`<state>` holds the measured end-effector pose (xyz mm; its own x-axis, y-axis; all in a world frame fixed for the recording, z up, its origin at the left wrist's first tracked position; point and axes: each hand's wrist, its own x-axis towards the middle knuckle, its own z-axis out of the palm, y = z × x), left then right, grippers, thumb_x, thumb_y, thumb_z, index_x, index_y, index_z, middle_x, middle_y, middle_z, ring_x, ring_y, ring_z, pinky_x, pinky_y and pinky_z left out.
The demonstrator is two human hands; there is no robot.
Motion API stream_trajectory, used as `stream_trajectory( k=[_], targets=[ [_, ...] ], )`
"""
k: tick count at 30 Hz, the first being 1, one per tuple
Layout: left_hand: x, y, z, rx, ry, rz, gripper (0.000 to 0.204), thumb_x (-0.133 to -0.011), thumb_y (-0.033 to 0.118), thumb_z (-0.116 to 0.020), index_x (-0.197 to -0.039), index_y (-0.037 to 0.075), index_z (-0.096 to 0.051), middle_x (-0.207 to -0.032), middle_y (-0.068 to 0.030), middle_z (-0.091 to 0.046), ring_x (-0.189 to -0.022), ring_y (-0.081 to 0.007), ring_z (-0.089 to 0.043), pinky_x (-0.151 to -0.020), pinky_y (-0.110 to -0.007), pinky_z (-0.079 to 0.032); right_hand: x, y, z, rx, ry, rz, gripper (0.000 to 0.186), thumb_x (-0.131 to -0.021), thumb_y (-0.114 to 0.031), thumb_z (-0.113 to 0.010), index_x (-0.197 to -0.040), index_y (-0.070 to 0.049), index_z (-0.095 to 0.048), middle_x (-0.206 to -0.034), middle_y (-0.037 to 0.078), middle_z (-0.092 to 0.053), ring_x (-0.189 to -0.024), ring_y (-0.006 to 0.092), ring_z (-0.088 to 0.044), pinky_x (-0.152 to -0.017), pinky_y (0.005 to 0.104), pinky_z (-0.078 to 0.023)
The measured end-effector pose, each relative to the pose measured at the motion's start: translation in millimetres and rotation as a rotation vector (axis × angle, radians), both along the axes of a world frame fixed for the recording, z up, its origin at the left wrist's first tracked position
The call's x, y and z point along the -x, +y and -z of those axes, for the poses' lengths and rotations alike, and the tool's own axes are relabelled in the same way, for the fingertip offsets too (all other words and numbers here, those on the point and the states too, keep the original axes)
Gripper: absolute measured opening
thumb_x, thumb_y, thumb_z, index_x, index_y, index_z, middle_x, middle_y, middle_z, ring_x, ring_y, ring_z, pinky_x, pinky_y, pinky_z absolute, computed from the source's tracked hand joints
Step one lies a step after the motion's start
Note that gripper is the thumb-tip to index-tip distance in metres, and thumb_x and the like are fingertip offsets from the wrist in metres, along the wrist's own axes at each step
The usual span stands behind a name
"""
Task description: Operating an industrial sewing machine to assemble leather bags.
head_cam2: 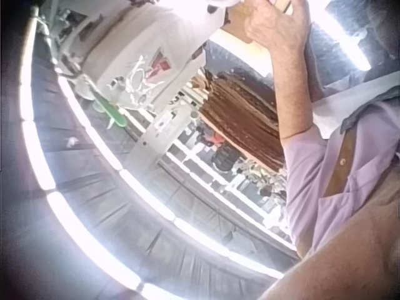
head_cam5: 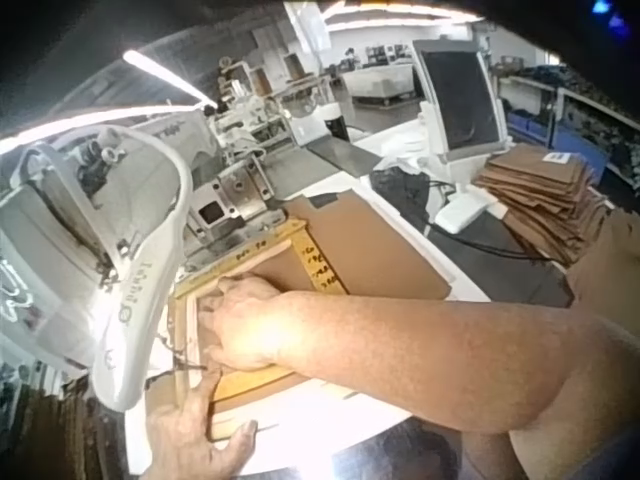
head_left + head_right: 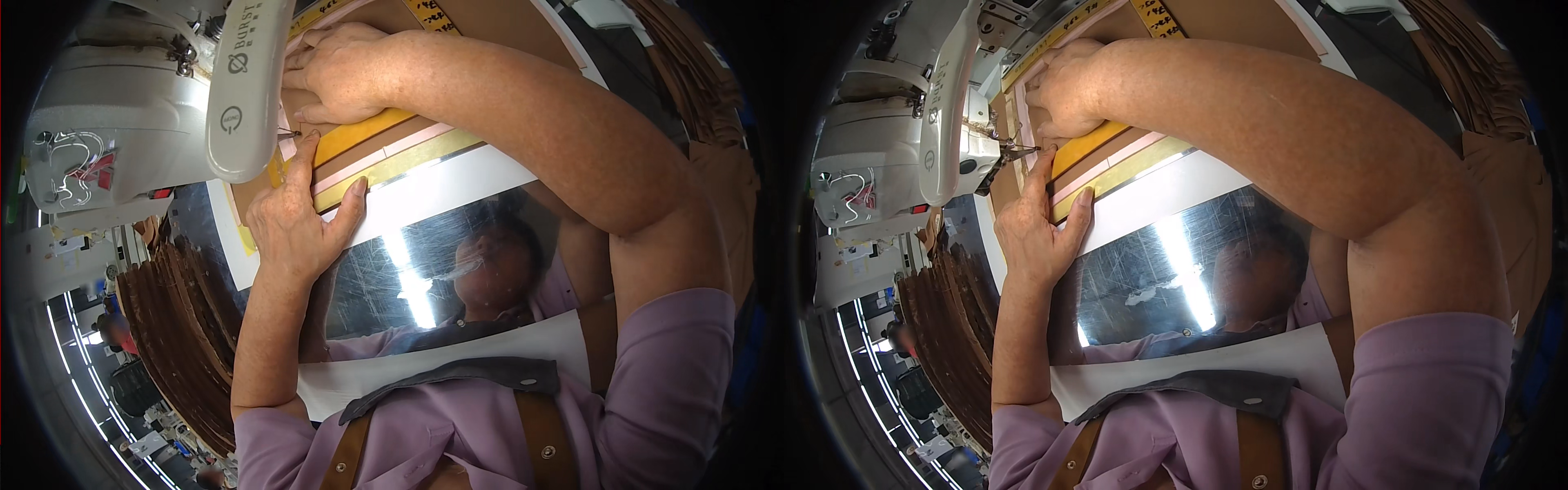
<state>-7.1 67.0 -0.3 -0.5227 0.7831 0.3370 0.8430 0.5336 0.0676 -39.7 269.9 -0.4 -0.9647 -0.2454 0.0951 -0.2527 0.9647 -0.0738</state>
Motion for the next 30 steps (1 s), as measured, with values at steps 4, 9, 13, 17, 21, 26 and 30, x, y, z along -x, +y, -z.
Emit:
stream_trajectory(
  k=[4, 9, 13, 17, 21, 26, 30],
  targets=[
    [-6, 0, -11, 0.099, -0.083, -0.075, 0.063, -0.088, 0.041, -0.073, -0.132, -0.002, -0.061, -0.074, -0.0184, -0.070, -0.062, -0.0275, -0.071, -0.063, -0.038, -0.055, -1, -3, -14, -0.036, -0.041, 0.018, 0.064, -0.102, -0.054, -0.044, -0.153, -0.016, -0.047, -0.156, 0.007, -0.048, -0.147, 0.0268, -0.039, -0.121, 0.0432, -0.033],
    [-4, -2, -6, 0.077, -0.022, -0.069, 0.065, -0.087, 0.045, -0.073, -0.132, 0.000, -0.061, -0.069, -0.0170, -0.069, -0.060, -0.0295, -0.070, -0.061, -0.039, -0.054, 8, 2, -7, -0.005, -0.010, 0.012, 0.064, -0.101, -0.056, -0.040, -0.153, -0.018, -0.048, -0.157, 0.006, -0.048, -0.149, 0.0272, -0.037, -0.121, 0.0438, -0.032],
    [-3, -5, -3, 0.110, 0.007, -0.057, 0.066, -0.086, 0.046, -0.073, -0.132, -0.001, -0.061, -0.067, -0.0162, -0.068, -0.057, -0.0295, -0.069, -0.060, -0.039, -0.054, 14, 11, -10, 0.098, 0.027, -0.018, 0.055, -0.098, -0.051, -0.051, -0.144, -0.022, -0.058, -0.143, 0.008, -0.061, -0.136, 0.0240, -0.053, -0.111, 0.0415, -0.044],
    [-3, -6, -4, 0.094, -0.006, -0.055, 0.067, -0.087, 0.047, -0.072, -0.131, -0.002, -0.061, -0.066, -0.0153, -0.068, -0.055, -0.0290, -0.069, -0.060, -0.039, -0.054, -8, 15, -55, 0.301, -0.101, -0.192, 0.053, -0.096, -0.046, -0.059, -0.135, -0.011, -0.062, -0.138, 0.019, -0.062, -0.127, 0.0334, -0.060, -0.107, 0.0440, -0.047],
    [-4, -3, -3, 0.099, 0.018, -0.040, 0.067, -0.087, 0.047, -0.071, -0.131, -0.002, -0.062, -0.065, -0.0152, -0.068, -0.054, -0.0280, -0.068, -0.059, -0.038, -0.053, -5, 17, -47, 0.218, -0.057, -0.144, 0.050, -0.096, -0.045, -0.060, -0.132, -0.011, -0.064, -0.137, 0.018, -0.063, -0.127, 0.0331, -0.060, -0.103, 0.0441, -0.050],
    [-4, -2, -4, 0.117, 0.016, -0.052, 0.067, -0.087, 0.047, -0.071, -0.131, -0.003, -0.061, -0.065, -0.0157, -0.068, -0.053, -0.0273, -0.068, -0.059, -0.037, -0.053, -6, 11, -51, 0.292, -0.011, -0.175, 0.042, -0.095, -0.038, -0.064, -0.125, -0.009, -0.069, -0.127, 0.018, -0.069, -0.118, 0.0334, -0.065, -0.098, 0.0428, -0.052],
    [-4, -4, 0, 0.068, 0.019, -0.019, 0.069, -0.087, 0.048, -0.070, -0.132, -0.003, -0.060, -0.067, -0.0160, -0.070, -0.052, -0.0264, -0.068, -0.057, -0.036, -0.054, -4, 8, -53, 0.342, -0.039, -0.168, 0.039, -0.095, -0.035, -0.066, -0.123, -0.009, -0.071, -0.121, 0.017, -0.072, -0.112, 0.0321, -0.068, -0.095, 0.0410, -0.053]
  ],
)
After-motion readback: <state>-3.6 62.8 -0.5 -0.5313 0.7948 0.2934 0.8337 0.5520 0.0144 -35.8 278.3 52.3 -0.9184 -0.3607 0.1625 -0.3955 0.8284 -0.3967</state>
